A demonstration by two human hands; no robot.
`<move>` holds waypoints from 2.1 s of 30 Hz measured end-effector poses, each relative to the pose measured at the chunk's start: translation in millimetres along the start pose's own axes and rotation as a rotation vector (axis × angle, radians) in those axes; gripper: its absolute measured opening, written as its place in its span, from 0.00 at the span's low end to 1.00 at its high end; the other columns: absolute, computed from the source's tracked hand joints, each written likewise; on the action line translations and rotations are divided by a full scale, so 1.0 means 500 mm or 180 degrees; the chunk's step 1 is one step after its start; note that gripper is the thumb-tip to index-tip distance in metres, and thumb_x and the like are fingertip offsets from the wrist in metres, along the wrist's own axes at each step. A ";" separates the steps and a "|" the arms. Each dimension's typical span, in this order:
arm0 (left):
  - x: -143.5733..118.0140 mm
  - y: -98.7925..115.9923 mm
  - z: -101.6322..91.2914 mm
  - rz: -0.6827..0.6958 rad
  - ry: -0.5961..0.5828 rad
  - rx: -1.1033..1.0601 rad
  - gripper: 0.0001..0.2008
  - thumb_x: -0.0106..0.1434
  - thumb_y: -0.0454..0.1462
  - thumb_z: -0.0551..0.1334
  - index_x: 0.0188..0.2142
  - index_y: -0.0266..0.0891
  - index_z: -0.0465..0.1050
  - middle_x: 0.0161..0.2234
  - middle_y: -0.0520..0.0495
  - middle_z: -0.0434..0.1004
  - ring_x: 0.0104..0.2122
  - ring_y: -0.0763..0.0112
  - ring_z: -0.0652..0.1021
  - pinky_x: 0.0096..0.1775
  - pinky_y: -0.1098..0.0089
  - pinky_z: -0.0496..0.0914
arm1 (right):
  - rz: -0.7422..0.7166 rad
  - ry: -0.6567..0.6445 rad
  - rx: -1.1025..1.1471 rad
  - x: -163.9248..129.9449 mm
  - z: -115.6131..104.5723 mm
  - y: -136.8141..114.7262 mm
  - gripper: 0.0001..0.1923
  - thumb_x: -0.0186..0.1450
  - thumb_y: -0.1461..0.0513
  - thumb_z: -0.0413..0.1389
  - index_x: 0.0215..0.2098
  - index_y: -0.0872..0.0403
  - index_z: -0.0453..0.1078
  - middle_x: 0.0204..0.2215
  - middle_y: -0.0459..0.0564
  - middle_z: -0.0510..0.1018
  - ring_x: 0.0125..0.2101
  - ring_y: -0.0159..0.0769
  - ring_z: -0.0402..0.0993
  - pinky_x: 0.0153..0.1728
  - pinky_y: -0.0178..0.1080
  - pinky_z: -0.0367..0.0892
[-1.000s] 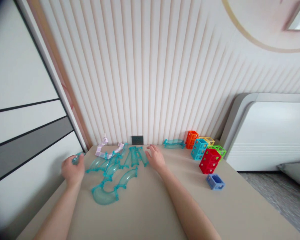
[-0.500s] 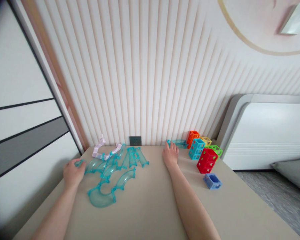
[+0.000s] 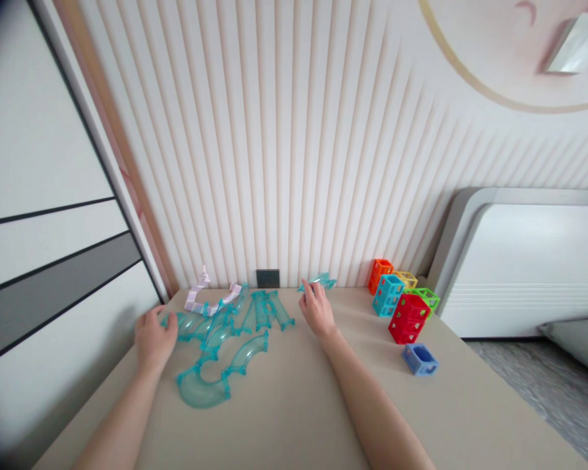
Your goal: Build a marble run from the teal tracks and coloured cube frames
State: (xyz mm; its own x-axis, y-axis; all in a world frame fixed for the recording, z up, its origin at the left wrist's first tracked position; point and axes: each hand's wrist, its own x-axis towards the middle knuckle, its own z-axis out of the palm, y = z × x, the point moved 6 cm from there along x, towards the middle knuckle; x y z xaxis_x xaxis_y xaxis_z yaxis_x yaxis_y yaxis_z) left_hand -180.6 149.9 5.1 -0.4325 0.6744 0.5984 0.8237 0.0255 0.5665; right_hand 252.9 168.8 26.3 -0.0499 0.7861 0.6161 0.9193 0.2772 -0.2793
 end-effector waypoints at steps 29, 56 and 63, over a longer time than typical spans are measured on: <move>-0.094 0.213 -0.057 0.2526 -0.0293 -0.1603 0.16 0.70 0.32 0.55 0.56 0.45 0.62 0.60 0.38 0.71 0.61 0.56 0.72 0.55 0.51 0.74 | 0.0895 -0.1077 0.4961 -0.077 0.023 -0.304 0.22 0.57 0.46 0.69 0.34 0.49 0.65 0.37 0.47 0.79 0.38 0.39 0.79 0.44 0.47 0.76; -0.137 0.025 -0.100 0.2239 -0.1036 -0.0226 0.38 0.54 0.26 0.52 0.62 0.54 0.65 0.60 0.46 0.67 0.60 0.51 0.72 0.61 0.48 0.67 | 0.0001 0.0679 0.0676 -0.110 -0.216 -0.009 0.11 0.69 0.63 0.52 0.47 0.50 0.73 0.49 0.57 0.77 0.52 0.47 0.73 0.55 0.51 0.68; -0.166 -0.017 -0.041 0.1988 -0.1306 -0.0164 0.39 0.51 0.25 0.53 0.61 0.53 0.66 0.61 0.47 0.66 0.61 0.52 0.71 0.61 0.49 0.68 | 0.1963 0.1664 -0.0853 -0.177 -0.347 0.249 0.33 0.64 0.53 0.55 0.64 0.58 0.61 0.60 0.69 0.66 0.60 0.63 0.64 0.56 0.59 0.62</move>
State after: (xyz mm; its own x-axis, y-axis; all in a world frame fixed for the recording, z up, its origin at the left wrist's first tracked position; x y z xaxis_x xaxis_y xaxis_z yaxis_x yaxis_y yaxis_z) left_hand -159.1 78.4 -37.7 0.2899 0.7734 0.5637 0.8485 -0.4802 0.2225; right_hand 439.4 37.7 64.7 0.6162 0.3791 0.6904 0.7875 -0.3088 -0.5333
